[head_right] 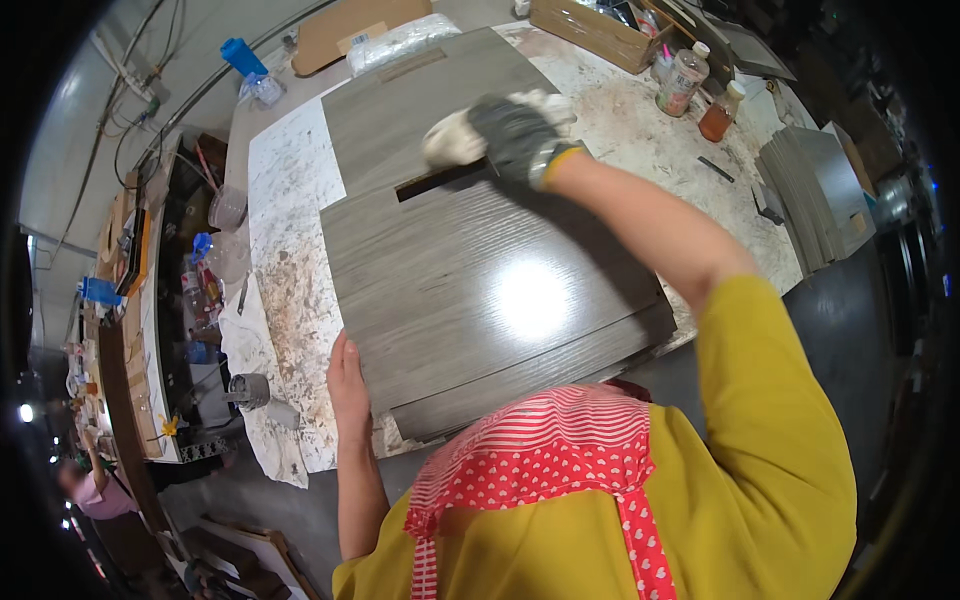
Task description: Cleaning dust and debris from wooden furniture panels using a rag.
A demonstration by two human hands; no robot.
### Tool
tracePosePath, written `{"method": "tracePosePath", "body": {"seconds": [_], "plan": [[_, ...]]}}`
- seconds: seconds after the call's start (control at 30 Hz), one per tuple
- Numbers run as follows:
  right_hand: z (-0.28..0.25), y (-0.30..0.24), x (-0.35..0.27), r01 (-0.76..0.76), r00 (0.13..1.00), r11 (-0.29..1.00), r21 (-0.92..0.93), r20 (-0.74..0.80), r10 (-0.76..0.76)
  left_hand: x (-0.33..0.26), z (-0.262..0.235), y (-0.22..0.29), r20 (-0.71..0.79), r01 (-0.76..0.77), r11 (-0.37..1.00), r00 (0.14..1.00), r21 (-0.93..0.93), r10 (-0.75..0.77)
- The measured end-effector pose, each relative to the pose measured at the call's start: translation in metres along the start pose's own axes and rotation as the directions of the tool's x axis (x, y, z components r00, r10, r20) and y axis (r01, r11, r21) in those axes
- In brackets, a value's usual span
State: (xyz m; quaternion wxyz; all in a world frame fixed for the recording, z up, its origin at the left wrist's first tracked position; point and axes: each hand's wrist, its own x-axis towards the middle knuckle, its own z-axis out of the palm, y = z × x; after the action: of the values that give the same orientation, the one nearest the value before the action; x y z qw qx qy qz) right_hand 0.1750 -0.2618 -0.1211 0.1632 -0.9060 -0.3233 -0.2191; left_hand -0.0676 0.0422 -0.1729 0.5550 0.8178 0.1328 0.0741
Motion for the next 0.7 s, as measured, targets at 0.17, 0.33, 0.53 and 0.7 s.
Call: {"method": "tracePosePath", "body": {"seconds": [0.17,0.33,0.53,0.7], "plan": [[-0.076,0.058,-0.087,-0.336,0.928,0.930,-0.147,0.119,0.354,0.049,-0.023,0.028,0.142,0.246,0.940,0.966,-0.235,-0.217],[-0.045,0.050,-0.121,-0.560,0.828,0.828,-0.023,0.023,0.560,0.141,0.005,0.049,0.241,0.205,0.968,0.956,-0.142,-0.167],[-0.072,0.038,-0.109,-0.673,0.501,0.152,0.724,0.294,0.814,0.125,0.038,0.089,0.055,0.023,0.950,0.998,-0.311,-0.006],[-0.143,0.041,-0.131,-0.375,0.846,0.875,0.307,-0.272,0.458,0.064,-0.005,0.161,-0.224,-0.400,0.751,0.916,-0.525,0.332]]}}
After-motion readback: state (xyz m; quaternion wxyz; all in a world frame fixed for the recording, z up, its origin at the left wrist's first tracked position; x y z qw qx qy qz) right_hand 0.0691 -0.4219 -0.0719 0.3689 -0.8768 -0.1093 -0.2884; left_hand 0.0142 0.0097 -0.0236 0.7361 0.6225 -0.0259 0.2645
